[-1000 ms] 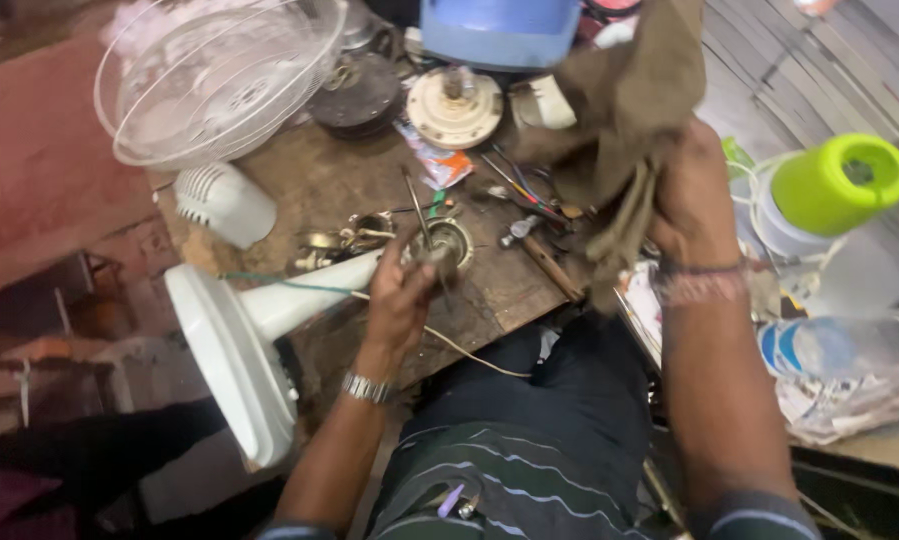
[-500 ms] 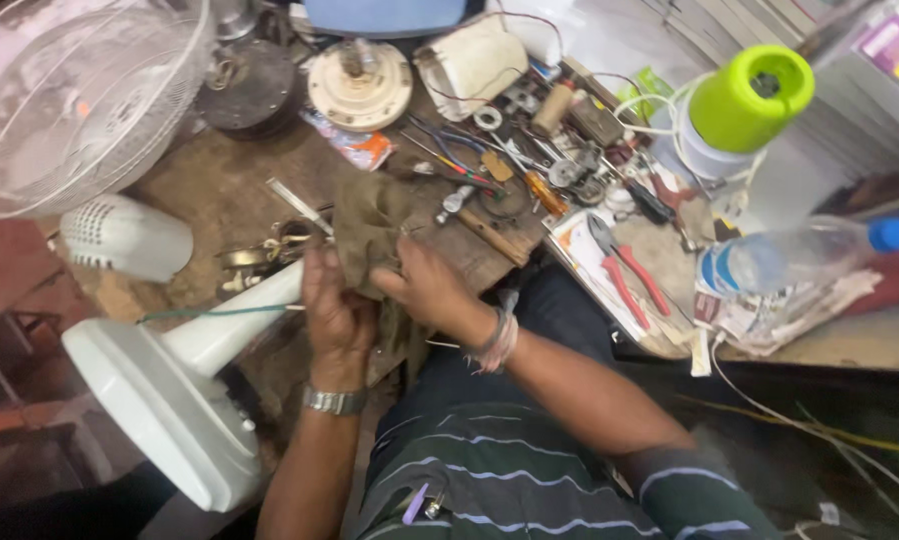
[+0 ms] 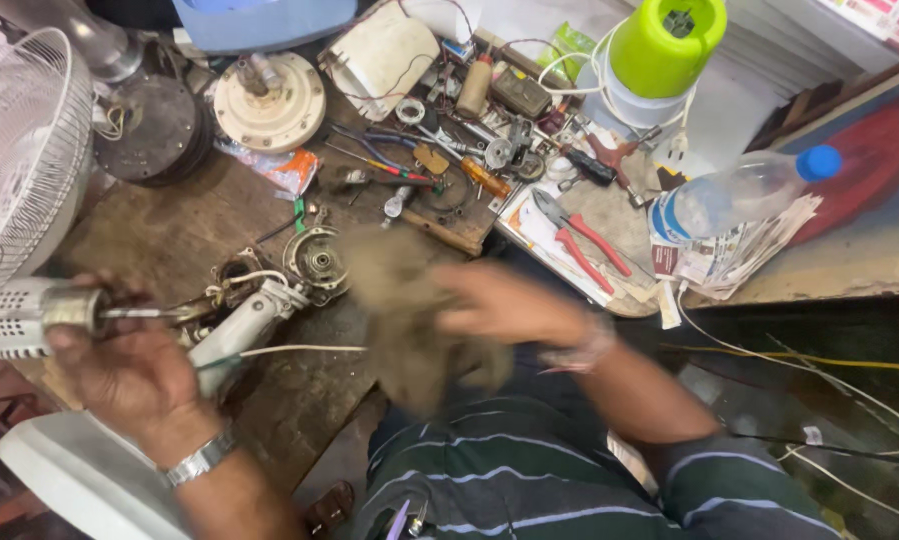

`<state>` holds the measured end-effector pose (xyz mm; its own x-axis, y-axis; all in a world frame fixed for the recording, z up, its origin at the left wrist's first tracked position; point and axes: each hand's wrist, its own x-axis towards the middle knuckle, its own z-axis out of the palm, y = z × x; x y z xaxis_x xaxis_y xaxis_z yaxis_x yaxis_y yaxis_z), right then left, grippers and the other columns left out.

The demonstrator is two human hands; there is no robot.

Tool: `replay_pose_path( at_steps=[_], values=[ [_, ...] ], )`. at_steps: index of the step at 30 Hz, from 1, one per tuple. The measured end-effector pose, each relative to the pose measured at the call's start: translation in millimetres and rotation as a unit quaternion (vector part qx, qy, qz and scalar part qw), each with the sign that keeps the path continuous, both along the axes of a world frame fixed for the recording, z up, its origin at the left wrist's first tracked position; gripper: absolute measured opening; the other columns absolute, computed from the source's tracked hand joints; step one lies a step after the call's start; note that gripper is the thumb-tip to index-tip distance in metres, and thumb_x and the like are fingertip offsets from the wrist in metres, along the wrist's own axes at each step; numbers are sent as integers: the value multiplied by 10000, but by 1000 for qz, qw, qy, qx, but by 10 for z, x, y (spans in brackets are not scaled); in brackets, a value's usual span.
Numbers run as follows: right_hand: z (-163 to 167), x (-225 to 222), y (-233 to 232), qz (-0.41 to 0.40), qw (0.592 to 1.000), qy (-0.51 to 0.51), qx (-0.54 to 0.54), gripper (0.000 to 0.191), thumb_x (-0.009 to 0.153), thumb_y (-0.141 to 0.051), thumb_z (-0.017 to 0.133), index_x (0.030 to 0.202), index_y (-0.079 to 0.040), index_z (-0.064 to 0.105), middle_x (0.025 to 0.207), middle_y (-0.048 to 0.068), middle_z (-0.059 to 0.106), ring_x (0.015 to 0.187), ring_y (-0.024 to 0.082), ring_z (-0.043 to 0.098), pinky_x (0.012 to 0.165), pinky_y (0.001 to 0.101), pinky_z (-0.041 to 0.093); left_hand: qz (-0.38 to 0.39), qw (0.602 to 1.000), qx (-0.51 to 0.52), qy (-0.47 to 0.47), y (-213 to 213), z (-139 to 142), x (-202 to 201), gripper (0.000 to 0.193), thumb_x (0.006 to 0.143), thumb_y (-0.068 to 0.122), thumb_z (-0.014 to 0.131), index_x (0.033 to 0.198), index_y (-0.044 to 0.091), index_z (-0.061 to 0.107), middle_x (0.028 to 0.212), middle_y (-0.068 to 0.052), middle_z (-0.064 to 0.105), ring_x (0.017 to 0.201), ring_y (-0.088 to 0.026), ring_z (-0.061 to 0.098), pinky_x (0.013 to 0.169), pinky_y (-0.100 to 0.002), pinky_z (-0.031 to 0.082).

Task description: The person disassembles a fan motor, cleans internal components with a cloth, and uses a hammer to tap a cylindrical part. They then handle paper currency and continue manipulating motor parts on a cluttered workbench.

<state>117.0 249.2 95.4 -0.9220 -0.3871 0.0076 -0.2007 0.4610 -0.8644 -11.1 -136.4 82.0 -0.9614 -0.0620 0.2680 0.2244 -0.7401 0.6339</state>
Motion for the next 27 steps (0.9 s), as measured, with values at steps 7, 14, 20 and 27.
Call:
replay_pose_path(
  at_steps=[7, 14, 20, 27],
  values=[
    [597, 543, 1133, -264, 869, -29, 418, 461, 761, -179, 775, 1204, -93, 684, 1009, 174, 734, 911, 375, 699, 771, 486, 542, 44, 994, -50, -87, -1, -369, 250, 389, 988, 138, 769, 1310, 65, 564, 1222, -109, 693, 1108, -279, 707, 1014, -466, 604],
    [600, 628, 454, -258, 889, 72, 370, 473, 810, -251, 801, 1267, -178, 702, 1015, 127, 719, 993, 361, 677, 837, 474, 535, -58, 980, -103, -161, 653, -631, 323, 493, 918, 22, 816, 1339, -47, 568, 1155, -183, 698, 1030, -257, 697, 967, -374, 584],
    [105, 485, -148, -101, 952, 66, 281, 503, 792, -262, 780, 1252, -89, 675, 1206, 125, 705, 1056, 359, 651, 879, 459, 514, -39, 841, -515, -159, 1358, -873, 316, 538, 754, 319, 885, 1171, 20, 724, 1065, -103, 788, 956, -210, 757, 853, -329, 609],
    [-49, 653, -302, -61, 952, 40, 297, 483, 776, -260, 781, 1210, -71, 682, 1162, 98, 709, 1028, 338, 651, 870, 454, 510, 67, 722, -679, -118, 1757, -1410, 191, 514, 749, 434, 877, 965, 0, 709, 884, -195, 729, 801, -347, 707, 735, -436, 539]
  ],
)
